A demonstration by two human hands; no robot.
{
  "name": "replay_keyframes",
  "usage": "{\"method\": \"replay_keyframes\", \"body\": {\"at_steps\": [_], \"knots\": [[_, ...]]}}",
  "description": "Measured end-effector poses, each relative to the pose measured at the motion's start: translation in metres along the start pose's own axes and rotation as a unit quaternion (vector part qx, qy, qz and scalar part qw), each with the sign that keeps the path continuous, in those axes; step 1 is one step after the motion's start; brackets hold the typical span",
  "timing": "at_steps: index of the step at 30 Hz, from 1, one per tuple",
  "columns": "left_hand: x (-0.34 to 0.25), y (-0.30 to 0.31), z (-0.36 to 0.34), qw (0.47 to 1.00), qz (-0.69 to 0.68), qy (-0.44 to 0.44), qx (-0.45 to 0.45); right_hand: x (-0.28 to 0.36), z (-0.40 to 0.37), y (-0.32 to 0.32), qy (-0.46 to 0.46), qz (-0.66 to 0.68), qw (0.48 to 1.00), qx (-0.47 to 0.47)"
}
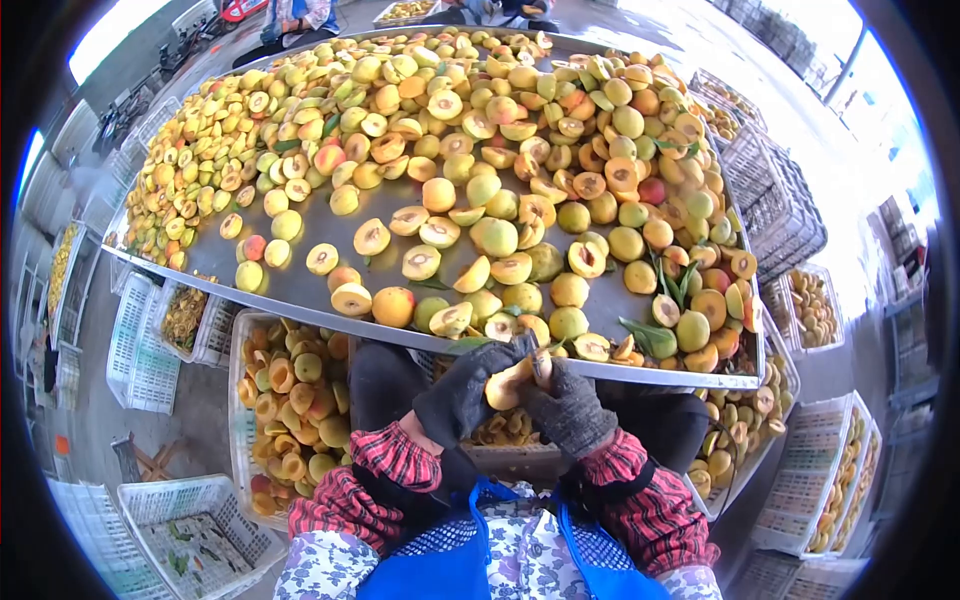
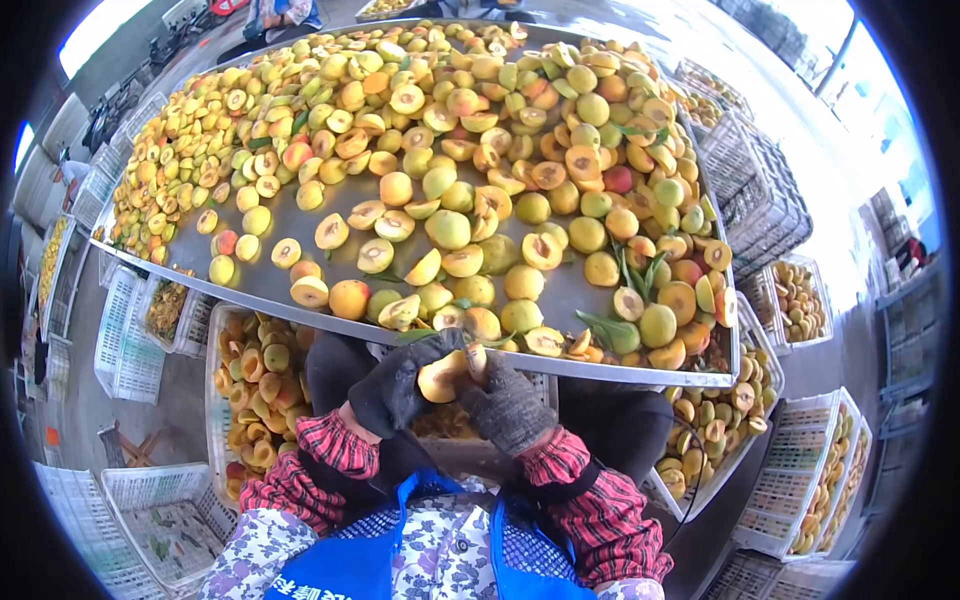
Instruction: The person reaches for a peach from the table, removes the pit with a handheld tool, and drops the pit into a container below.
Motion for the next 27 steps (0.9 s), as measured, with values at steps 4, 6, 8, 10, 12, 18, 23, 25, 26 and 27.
{"method": "replay_keyframes", "body": {"at_steps": [4, 6, 8, 10, 12, 18, 23, 25, 26, 27], "knots": [[-0.009, -0.004, -0.001, 0.997, 0.062, 0.024, -0.044, 0.038, -0.022, 0.015, -0.056, -0.019, 0.998, -0.018], [-0.009, -0.008, -0.004, 0.994, 0.077, 0.021, -0.073, 0.057, -0.034, 0.02, -0.069, 0.011, 0.997, -0.028], [-0.015, -0.009, -0.004, 0.99, 0.113, -0.016, -0.081, 0.023, -0.044, 0.008, 0.012, -0.032, 0.999, -0.025], [-0.014, -0.013, -0.007, 0.994, 0.042, -0.001, -0.099, 0.017, -0.05, 0.004, -0.009, -0.106, 0.994, 0.001], [-0.009, -0.021, -0.01, 0.99, -0.067, 0.038, -0.115, 0.024, -0.053, 0.001, -0.056, -0.103, 0.993, 0.025], [-0.007, -0.033, -0.014, 0.984, -0.095, 0.036, -0.145, 0.01, -0.05, -0.008, 0.019, -0.123, 0.992, 0.022], [0.009, -0.054, -0.015, 0.874, -0.356, 0.157, -0.289, -0.003, -0.047, -0.015, 0.102, -0.176, 0.977, 0.062], [0.012, -0.056, -0.015, 0.845, -0.394, 0.165, -0.322, 0.008, -0.048, -0.019, 0.02, -0.122, 0.992, 0.018], [0.012, -0.056, -0.014, 0.798, -0.457, 0.174, -0.351, 0.013, -0.049, -0.02, -0.022, -0.094, 0.995, -0.004], [0.012, -0.057, -0.014, 0.746, -0.516, 0.182, -0.38, 0.016, -0.049, -0.018, -0.027, -0.117, 0.993, 0.003]]}}
Point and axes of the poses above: each hand's wrist, its own z-axis towards the middle knuckle, its own y-axis out of the back of the hand, x = y × z, the point moved 1 cm from there along z, towards the middle knuckle, and after that the axes turned 11 degrees about -y, right-handed, at the moved point
